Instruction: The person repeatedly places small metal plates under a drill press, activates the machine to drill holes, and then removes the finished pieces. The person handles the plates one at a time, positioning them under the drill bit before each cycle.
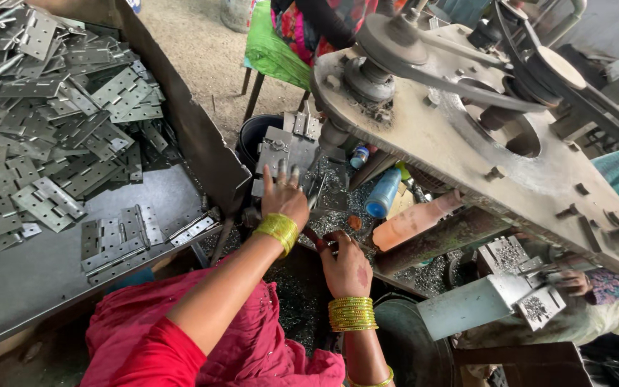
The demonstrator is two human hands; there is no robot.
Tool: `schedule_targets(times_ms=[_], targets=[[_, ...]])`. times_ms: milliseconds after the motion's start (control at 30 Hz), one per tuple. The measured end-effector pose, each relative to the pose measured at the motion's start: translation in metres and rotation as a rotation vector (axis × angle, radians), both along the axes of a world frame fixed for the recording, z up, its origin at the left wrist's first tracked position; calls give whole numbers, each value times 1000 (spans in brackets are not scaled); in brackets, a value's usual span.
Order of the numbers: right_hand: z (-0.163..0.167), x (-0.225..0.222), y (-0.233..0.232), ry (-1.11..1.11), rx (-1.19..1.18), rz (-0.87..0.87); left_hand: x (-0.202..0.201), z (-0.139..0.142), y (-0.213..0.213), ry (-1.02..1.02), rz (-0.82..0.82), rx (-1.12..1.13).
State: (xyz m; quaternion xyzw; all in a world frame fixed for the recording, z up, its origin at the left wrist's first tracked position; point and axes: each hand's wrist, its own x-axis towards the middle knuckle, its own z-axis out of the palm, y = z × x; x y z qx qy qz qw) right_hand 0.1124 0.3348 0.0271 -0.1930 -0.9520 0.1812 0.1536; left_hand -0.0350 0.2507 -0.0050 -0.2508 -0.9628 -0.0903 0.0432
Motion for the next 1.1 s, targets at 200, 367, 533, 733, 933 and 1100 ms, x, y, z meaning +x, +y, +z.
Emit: schedule_targets(times_ms=[200,367,533,733,933,1100], targets=[[1,0,-2,-76,-10,11,-1,-12,7,155,-97,-362],[-15,-1,14,-83,-85,71,-8,-13,17,177,-27,-265],[-76,-2,42,-112,-49,66,-13,-23,20,192,-26,-269],[-168,39,26,-370,-162,-185,-12,-35,15,193,-21,-198],[-149,27,44,-319,-195,-89,-11,-40,2,290,-24,-165],[-156,24,57,-278,-202,-80,-9,-27,10,128,-114,-297]])
